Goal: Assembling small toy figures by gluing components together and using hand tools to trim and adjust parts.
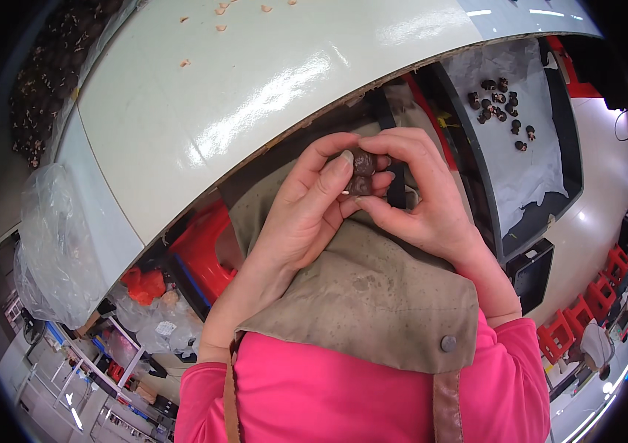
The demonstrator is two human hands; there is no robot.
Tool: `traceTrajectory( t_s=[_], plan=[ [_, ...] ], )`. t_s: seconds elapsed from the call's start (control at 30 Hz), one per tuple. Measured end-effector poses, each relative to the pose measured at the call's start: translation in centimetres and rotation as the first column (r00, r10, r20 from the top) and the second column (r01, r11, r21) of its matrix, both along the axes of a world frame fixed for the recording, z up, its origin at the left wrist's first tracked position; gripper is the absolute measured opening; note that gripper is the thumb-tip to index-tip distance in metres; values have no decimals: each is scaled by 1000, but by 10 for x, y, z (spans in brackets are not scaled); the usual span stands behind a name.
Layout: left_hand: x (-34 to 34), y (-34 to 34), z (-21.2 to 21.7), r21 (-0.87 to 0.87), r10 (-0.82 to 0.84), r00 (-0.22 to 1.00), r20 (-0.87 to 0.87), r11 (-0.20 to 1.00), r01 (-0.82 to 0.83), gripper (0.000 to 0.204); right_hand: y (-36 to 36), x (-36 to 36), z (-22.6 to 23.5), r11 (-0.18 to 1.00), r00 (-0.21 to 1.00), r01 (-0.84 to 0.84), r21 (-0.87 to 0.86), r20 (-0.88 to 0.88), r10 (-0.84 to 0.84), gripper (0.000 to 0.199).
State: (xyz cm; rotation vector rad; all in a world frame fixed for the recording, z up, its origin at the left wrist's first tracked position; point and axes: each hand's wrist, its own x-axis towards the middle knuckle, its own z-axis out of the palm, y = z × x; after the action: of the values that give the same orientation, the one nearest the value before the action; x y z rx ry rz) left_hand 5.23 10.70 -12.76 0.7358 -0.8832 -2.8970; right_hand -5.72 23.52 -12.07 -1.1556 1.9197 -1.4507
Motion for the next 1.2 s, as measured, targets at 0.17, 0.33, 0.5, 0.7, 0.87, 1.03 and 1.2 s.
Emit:
traceTrajectory(
  t_s=[0.17, 0.33, 0.5, 0.7, 0.87, 1.03, 1.2],
  plan=[
    [-2, 1, -1, 47, -10, 1000, 5, 999, 10, 39, 0, 1, -2, 1000, 996, 11, -10, -91, -12, 49],
    [-8, -1, 1, 49, -35, 999, -15, 998, 36, 42, -3, -3, -1, 1000, 993, 8, 17, -120, -6, 52],
    [-5, -7, 13, 23, -77, 996, -46, 997, 78, 48, -6, -11, 16, 999, 999, -32, -10, -11, 32, 49],
    [27, -49, 74, -426, -366, 931, 14, 840, 336, 45, 75, -110, -63, 804, 818, 532, 264, 84, -569, 42],
    [23, -135, 139, -854, -159, 972, 171, 468, 227, 31, 222, -186, -187, 511, 746, 653, 559, -356, -564, 49],
    [-19, -283, 134, -969, 307, 952, -2, -235, 74, 29, 261, -189, -222, 451, 622, 782, 430, -492, -609, 48],
    [-44, -424, 144, -481, 603, 772, -201, -747, 459, 36, 195, -145, -139, 545, 636, 772, 328, -370, -677, 43]
  ],
)
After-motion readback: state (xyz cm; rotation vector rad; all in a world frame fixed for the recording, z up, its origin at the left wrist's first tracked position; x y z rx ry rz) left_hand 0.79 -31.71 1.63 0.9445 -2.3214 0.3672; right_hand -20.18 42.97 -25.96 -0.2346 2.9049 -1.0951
